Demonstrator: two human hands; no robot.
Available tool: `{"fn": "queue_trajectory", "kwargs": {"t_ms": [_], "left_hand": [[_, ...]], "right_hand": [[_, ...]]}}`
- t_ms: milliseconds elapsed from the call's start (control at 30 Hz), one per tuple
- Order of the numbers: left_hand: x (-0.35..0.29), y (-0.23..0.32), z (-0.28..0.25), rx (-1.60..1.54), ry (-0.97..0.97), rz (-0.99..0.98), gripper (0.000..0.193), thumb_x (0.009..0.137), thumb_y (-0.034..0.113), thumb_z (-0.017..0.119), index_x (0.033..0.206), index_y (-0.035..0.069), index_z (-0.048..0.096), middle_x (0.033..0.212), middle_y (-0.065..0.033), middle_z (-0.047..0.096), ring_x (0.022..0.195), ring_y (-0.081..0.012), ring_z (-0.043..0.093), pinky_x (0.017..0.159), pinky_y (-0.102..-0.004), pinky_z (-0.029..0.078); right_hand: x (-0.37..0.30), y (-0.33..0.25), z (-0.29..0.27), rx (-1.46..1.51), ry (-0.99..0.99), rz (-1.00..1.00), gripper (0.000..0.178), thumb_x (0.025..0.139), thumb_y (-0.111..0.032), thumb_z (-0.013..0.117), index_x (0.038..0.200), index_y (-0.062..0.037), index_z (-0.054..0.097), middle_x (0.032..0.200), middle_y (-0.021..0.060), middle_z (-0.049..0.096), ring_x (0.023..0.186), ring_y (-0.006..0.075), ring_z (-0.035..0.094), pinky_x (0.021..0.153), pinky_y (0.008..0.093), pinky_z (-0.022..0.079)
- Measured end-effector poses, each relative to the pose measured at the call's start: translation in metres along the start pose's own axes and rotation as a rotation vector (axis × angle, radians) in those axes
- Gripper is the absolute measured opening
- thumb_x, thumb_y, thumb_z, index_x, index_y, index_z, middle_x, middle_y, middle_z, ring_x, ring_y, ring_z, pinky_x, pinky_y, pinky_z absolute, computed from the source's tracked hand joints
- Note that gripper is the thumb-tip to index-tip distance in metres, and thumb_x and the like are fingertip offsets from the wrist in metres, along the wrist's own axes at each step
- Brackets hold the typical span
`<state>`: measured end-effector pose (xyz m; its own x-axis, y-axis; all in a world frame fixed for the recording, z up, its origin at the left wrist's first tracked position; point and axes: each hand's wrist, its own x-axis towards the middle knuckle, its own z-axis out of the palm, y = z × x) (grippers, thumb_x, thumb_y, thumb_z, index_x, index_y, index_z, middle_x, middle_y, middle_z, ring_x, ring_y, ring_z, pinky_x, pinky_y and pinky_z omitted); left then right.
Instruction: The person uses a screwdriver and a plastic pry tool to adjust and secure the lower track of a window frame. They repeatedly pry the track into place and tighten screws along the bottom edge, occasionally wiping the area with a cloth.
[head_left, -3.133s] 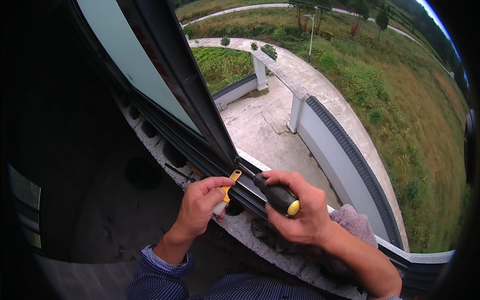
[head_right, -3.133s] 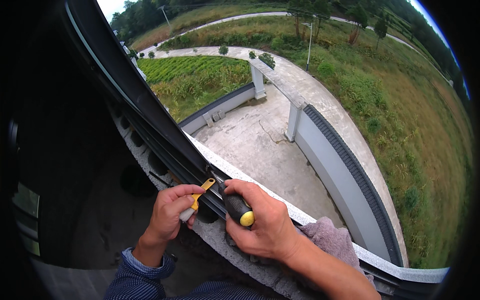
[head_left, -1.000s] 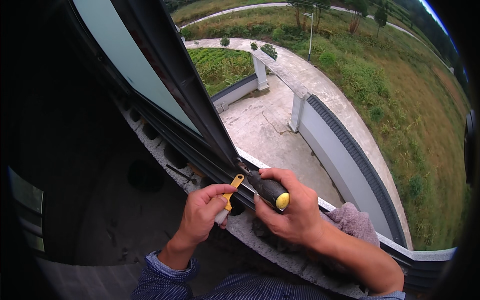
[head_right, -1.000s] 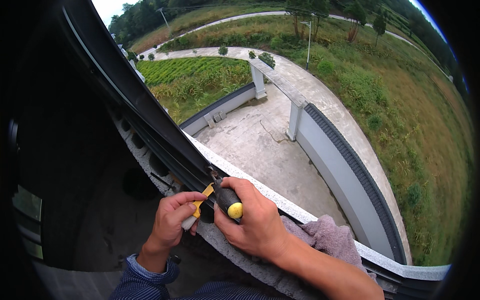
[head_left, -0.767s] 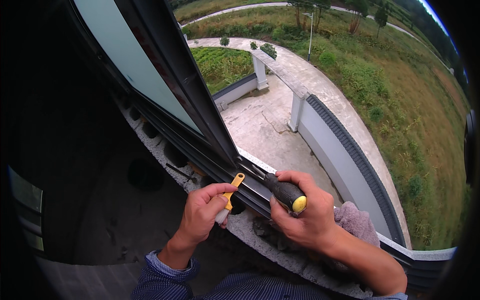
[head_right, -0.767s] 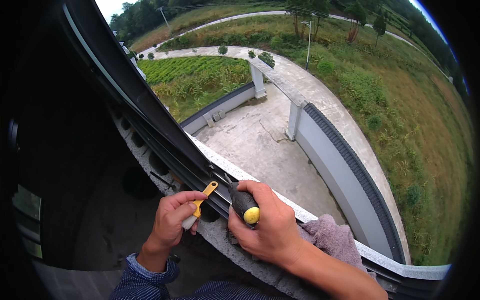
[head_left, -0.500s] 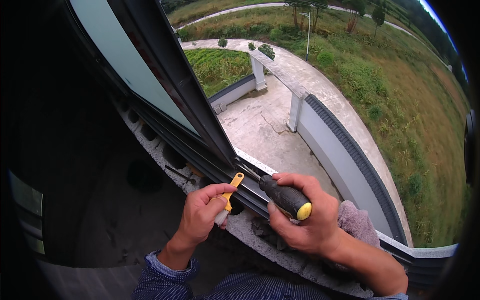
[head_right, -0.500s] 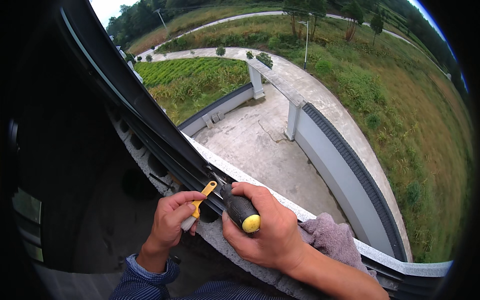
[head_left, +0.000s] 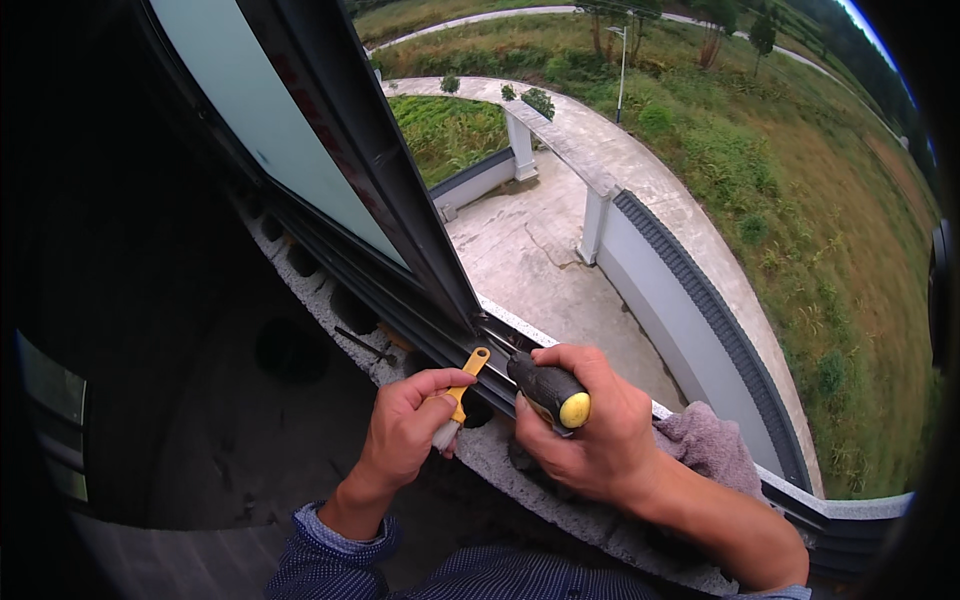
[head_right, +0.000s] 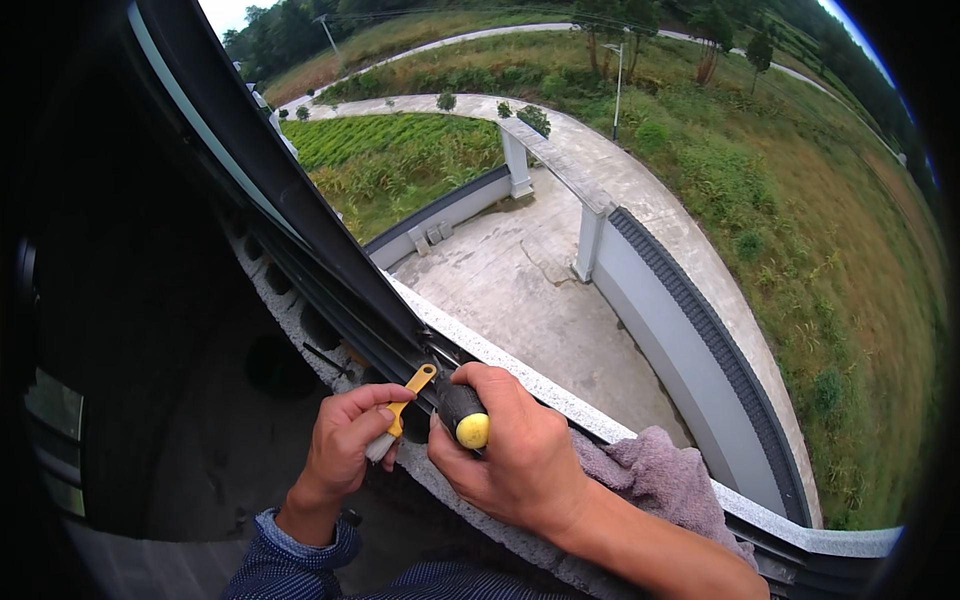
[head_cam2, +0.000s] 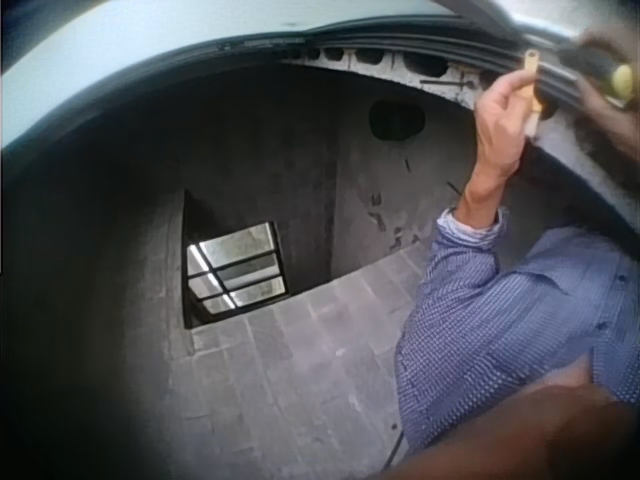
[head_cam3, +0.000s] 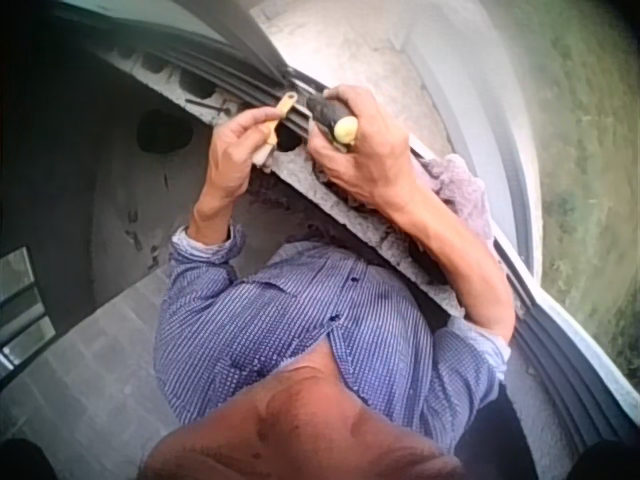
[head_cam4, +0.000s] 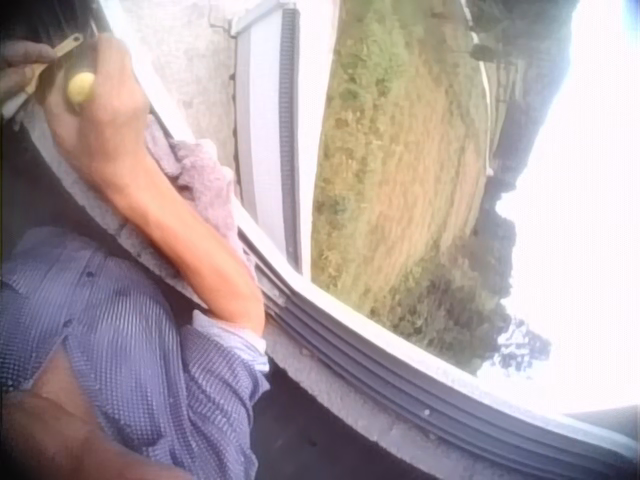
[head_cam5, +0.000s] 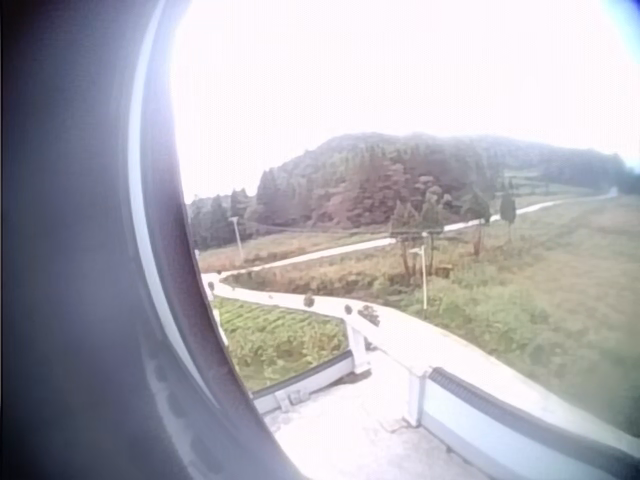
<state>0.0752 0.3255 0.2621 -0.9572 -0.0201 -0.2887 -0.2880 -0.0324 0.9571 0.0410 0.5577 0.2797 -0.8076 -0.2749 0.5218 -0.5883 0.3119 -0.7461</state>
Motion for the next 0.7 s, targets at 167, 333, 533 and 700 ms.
{"fn": "queue_trajectory", "kwargs": {"t_ms": [167,333,533,700], "left_hand": [[0.001,0.003,0.002,-0.001,-0.020,-0.003,0.033,0.103,0.008,0.056,0.128,-0.008,0.070,0.081,-0.0057,0.070,0.060,-0.0089,0.062,0.055,-0.0262,0.052],[0.002,0.002,0.003,-0.014,-0.020,-0.005,0.033,0.103,0.008,0.056,0.128,-0.008,0.070,0.081,-0.0055,0.070,0.060,-0.0088,0.062,0.056,-0.0263,0.052],[-0.001,0.000,0.002,0.006,-0.026,-0.008,0.033,0.103,0.008,0.056,0.128,-0.008,0.070,0.081,-0.0056,0.070,0.060,-0.0089,0.062,0.056,-0.0264,0.053],[0.000,-0.003,0.000,0.004,-0.026,-0.007,0.033,0.103,0.008,0.056,0.129,-0.007,0.070,0.080,-0.0057,0.070,0.060,-0.0091,0.063,0.056,-0.0264,0.053]], "right_hand": [[-0.001,0.002,-0.002,0.010,0.063,-0.115,0.048,0.084,-0.009,0.086,0.124,0.0026,0.064,0.107,0.0199,0.074,0.087,0.0358,0.078,0.073,0.0388,0.065],[0.004,0.001,0.007,0.060,0.113,-0.163,0.048,0.084,-0.008,0.086,0.125,0.0024,0.063,0.107,0.0200,0.074,0.088,0.0364,0.078,0.074,0.0401,0.064],[-0.001,0.008,0.007,-0.007,0.046,-0.034,0.048,0.084,-0.008,0.086,0.125,0.0012,0.063,0.108,0.0214,0.073,0.090,0.0375,0.077,0.076,0.0409,0.064],[0.001,0.003,-0.003,0.002,0.062,-0.094,0.048,0.084,-0.007,0.086,0.126,0.0016,0.064,0.110,0.0195,0.073,0.087,0.0344,0.078,0.075,0.0386,0.064]]}}
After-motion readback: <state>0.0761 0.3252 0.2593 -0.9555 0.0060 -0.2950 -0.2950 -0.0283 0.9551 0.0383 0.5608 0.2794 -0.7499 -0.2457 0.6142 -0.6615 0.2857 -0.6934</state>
